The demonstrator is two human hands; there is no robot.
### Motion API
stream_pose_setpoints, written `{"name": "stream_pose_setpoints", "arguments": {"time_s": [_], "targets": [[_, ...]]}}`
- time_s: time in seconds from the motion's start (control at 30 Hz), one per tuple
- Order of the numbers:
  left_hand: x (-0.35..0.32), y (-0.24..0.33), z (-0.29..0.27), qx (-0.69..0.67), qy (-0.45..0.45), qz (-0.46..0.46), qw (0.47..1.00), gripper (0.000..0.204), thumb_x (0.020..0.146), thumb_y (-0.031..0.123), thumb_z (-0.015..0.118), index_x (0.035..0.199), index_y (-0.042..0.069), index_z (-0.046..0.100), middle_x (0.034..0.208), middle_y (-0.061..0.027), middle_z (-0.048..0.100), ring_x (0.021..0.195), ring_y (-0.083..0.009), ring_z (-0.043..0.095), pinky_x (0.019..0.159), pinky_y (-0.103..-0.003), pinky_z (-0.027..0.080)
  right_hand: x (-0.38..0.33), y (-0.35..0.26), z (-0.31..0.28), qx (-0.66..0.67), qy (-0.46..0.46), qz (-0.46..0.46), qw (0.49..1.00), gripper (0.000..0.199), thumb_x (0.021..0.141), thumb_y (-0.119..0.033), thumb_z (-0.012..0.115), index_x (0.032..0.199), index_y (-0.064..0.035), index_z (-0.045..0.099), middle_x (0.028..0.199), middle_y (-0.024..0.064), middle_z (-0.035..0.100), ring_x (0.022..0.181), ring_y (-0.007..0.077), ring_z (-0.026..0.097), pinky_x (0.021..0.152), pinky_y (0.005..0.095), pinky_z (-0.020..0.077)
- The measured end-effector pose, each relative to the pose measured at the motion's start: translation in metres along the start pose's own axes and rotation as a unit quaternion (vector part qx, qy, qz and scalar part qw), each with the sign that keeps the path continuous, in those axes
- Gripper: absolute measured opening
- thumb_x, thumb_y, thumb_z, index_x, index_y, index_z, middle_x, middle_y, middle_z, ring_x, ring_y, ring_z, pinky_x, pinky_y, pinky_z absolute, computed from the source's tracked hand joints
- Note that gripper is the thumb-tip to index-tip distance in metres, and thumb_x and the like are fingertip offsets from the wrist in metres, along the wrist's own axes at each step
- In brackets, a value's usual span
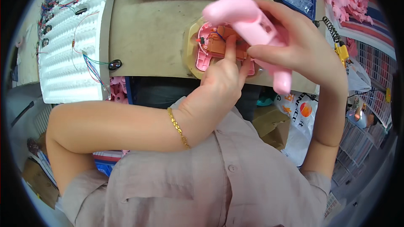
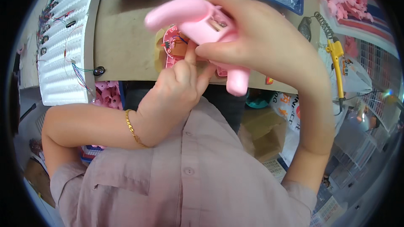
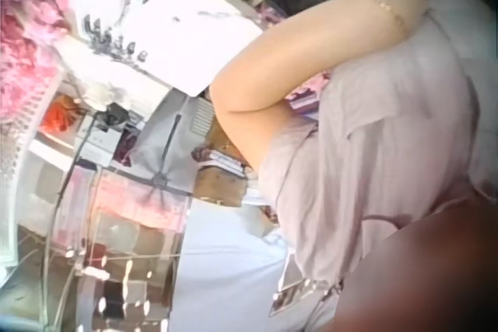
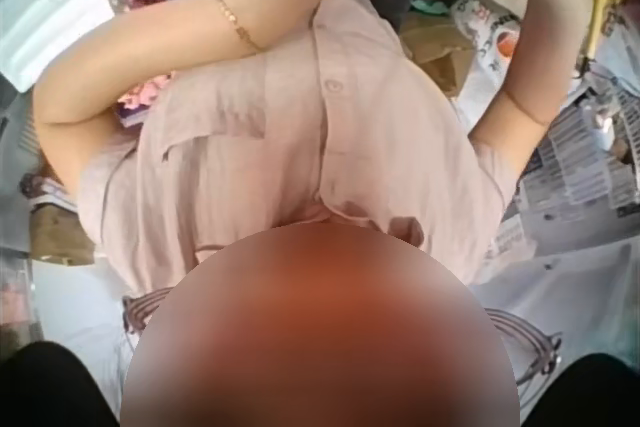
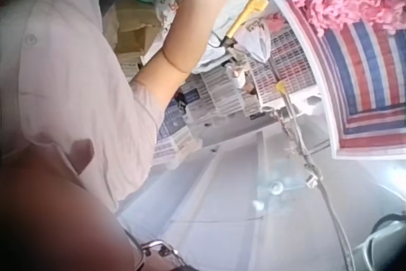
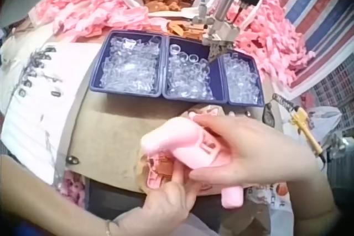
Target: Assembling electronic components, soldering wires, and fastening screws inside plastic toy ponies on a factory production line.
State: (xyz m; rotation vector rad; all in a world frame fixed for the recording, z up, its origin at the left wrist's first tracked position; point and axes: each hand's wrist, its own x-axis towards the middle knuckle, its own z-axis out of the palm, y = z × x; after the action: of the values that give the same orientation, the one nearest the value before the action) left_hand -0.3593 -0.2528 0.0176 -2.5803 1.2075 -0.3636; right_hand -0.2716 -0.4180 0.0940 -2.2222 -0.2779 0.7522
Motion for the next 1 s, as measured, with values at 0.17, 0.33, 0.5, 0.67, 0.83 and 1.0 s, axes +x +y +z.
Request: {"name": "stream_pose_setpoints", "arguments": {"time_s": [0.17, 0.33, 0.5, 0.67, 0.83, 1.0], "targets": [[-0.013, 0.018, 0.027, -0.134, 0.039, -0.116, 0.983, 0.033, 0.08, 0.016, 0.054, 0.113, 0.013, 0.057, 0.111, -0.013, 0.059, 0.074, -0.0155, 0.056, 0.057, -0.024, 0.047, 0.016, 0.004, 0.012, -0.323, -0.014, -0.259, 0.91, 0.063, 0.064, -0.019, 0.075, 0.122, -0.0058, 0.055, 0.116, 0.0158, 0.059, 0.109, 0.0334, 0.053, 0.104, 0.0424, 0.0352], [-0.044, -0.017, 0.027, -0.501, 0.078, -0.065, 0.86, 0.023, 0.075, 0.004, 0.057, 0.098, 0.007, 0.061, 0.114, -0.0126, 0.059, 0.078, -0.0227, 0.063, 0.065, -0.028, 0.052, 0.015, 0.013, 0.016, -0.315, -0.041, -0.228, 0.92, 0.069, 0.058, -0.019, 0.076, 0.122, -0.0053, 0.053, 0.113, 0.0154, 0.057, 0.115, 0.0347, 0.049, 0.106, 0.0443, 0.033], [-0.062, -0.044, 0.047, -0.579, 0.126, -0.272, 0.758, 0.026, 0.081, 0.005, 0.054, 0.106, 0.001, 0.058, 0.114, -0.0162, 0.06, 0.097, -0.0297, 0.059, 0.081, -0.037, 0.049, 0.018, 0.014, 0.016, -0.349, -0.04, -0.234, 0.907, 0.069, 0.059, -0.018, 0.075, 0.123, -0.0051, 0.052, 0.115, 0.0141, 0.057, 0.111, 0.0332, 0.052, 0.106, 0.0446, 0.0331], [-0.035, -0.03, 0.074, -0.548, 0.145, -0.273, 0.777, 0.037, 0.088, 0.011, 0.052, 0.123, -0.002, 0.049, 0.12, -0.0194, 0.057, 0.103, -0.0348, 0.057, 0.087, -0.039, 0.046, 0.014, 0.011, 0.022, -0.365, 0.004, -0.24, 0.9, 0.063, 0.061, -0.01, 0.073, 0.12, -0.005, 0.053, 0.108, 0.0126, 0.058, 0.105, 0.0309, 0.054, 0.103, 0.0445, 0.0365], [-0.041, -0.022, 0.067, -0.56, 0.104, -0.281, 0.772, 0.045, 0.09, 0.013, 0.052, 0.13, -0.003, 0.042, 0.126, -0.0212, 0.053, 0.105, -0.0354, 0.057, 0.088, -0.04, 0.046, 0.013, 0.012, 0.023, -0.349, -0.035, -0.218, 0.911, 0.07, 0.058, -0.015, 0.076, 0.124, -0.005, 0.054, 0.117, 0.0124, 0.057, 0.112, 0.034, 0.051, 0.106, 0.0461, 0.0334], [-0.033, -0.034, 0.066, -0.533, 0.151, -0.274, 0.787, 0.05, 0.088, 0.015, 0.056, 0.133, -0.002, 0.04, 0.121, -0.0208, 0.055, 0.102, -0.035, 0.057, 0.086, -0.039, 0.046, 0.011, 0.013, 0.023, -0.338, -0.027, -0.222, 0.914, 0.073, 0.055, -0.012, 0.078, 0.124, -0.0048, 0.054, 0.116, 0.0125, 0.057, 0.112, 0.0327, 0.051, 0.106, 0.046, 0.034]]}}
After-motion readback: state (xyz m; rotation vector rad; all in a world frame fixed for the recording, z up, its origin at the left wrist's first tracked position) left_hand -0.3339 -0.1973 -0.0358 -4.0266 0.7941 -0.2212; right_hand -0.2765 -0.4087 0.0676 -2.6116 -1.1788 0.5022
